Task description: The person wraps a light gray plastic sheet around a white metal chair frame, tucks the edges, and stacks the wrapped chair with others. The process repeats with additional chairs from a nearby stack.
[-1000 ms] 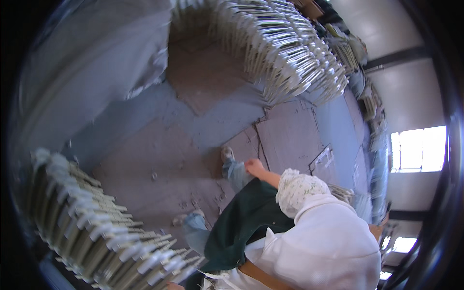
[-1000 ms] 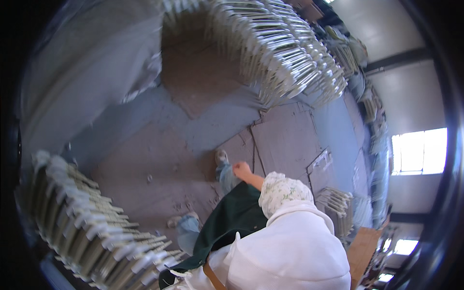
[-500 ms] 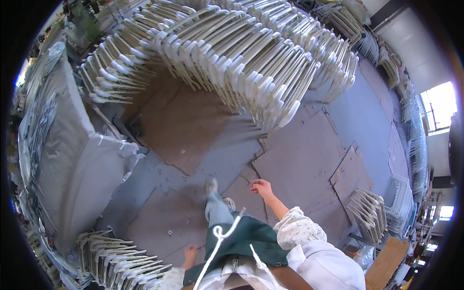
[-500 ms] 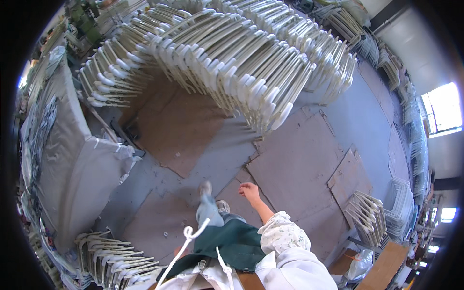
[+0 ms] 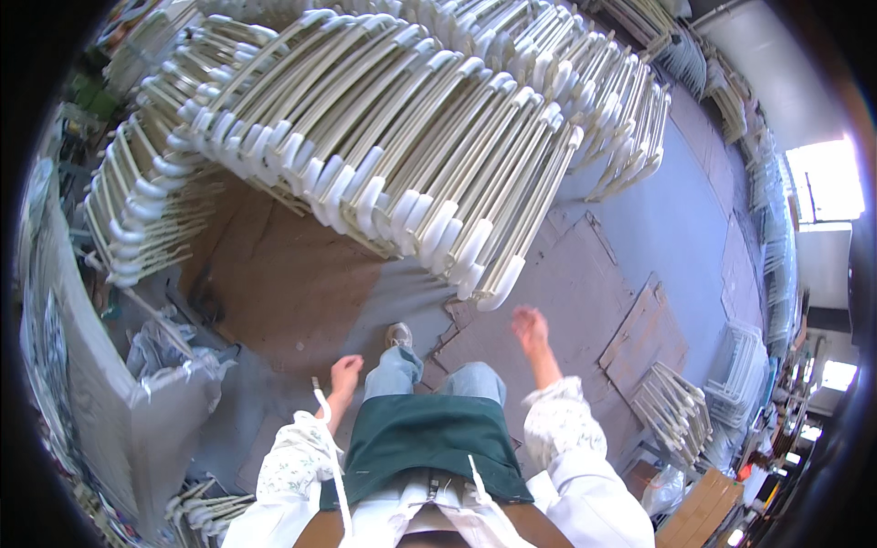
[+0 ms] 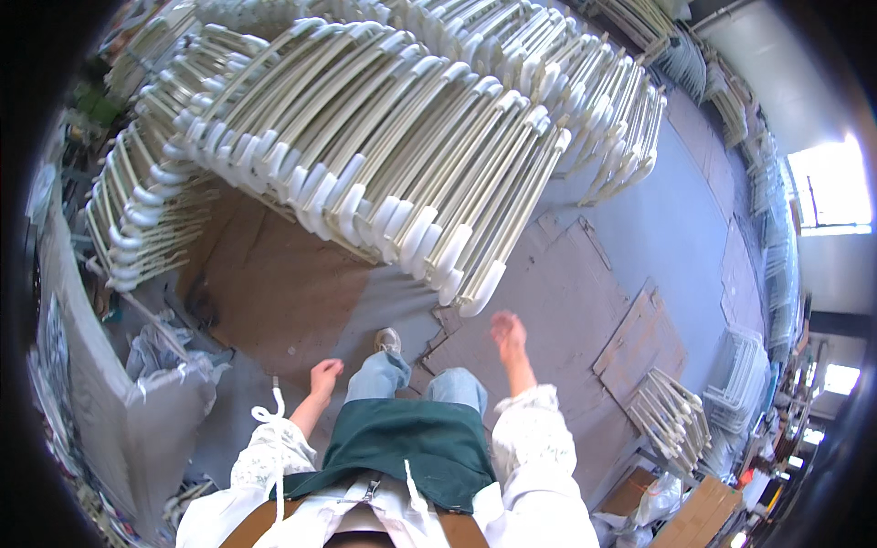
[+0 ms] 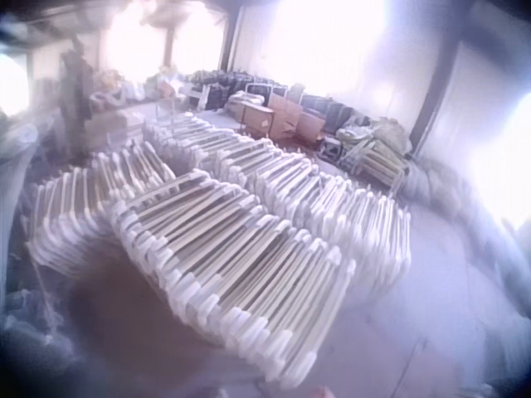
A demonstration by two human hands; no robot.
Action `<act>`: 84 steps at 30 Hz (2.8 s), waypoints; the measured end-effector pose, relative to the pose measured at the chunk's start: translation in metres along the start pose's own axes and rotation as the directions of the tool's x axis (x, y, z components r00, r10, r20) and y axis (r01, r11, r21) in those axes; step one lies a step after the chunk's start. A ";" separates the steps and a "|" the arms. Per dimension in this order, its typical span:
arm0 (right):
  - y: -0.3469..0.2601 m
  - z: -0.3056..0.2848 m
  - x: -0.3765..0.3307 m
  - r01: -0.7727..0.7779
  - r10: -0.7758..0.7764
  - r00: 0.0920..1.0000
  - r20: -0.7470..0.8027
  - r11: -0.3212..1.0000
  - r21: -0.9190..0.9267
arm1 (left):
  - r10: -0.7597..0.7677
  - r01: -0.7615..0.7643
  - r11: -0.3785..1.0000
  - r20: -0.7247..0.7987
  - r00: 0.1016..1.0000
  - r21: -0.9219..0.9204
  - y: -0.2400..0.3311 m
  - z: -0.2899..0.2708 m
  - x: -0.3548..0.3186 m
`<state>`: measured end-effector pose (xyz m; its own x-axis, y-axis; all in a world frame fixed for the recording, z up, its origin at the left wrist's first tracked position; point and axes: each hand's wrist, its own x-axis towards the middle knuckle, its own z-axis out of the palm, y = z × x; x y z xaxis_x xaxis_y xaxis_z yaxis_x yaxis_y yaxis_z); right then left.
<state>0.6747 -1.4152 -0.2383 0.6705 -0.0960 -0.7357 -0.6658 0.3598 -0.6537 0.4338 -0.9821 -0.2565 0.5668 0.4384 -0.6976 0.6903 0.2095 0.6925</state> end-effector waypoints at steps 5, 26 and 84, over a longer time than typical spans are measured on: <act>-0.137 0.041 0.166 0.049 -0.048 0.999 -0.019 0.993 0.109 | 0.269 -0.238 0.962 0.337 0.902 -0.131 0.142 0.170 0.002; -0.266 0.103 0.413 -0.184 0.056 0.791 0.610 0.971 0.150 | -0.351 0.184 -0.394 0.333 0.875 -0.900 0.195 0.588 0.119; 0.086 0.458 0.229 -0.228 0.590 0.574 0.568 0.782 -0.580 | 0.156 -0.286 0.958 -0.897 0.414 0.034 0.267 -0.346 0.221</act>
<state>0.9212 -0.9811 -0.3817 0.1783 0.6846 -0.7068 -0.8636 -0.2354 -0.4459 0.5876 -0.5275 -0.1623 -0.0608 0.9980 -0.0163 0.5141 0.0453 0.8565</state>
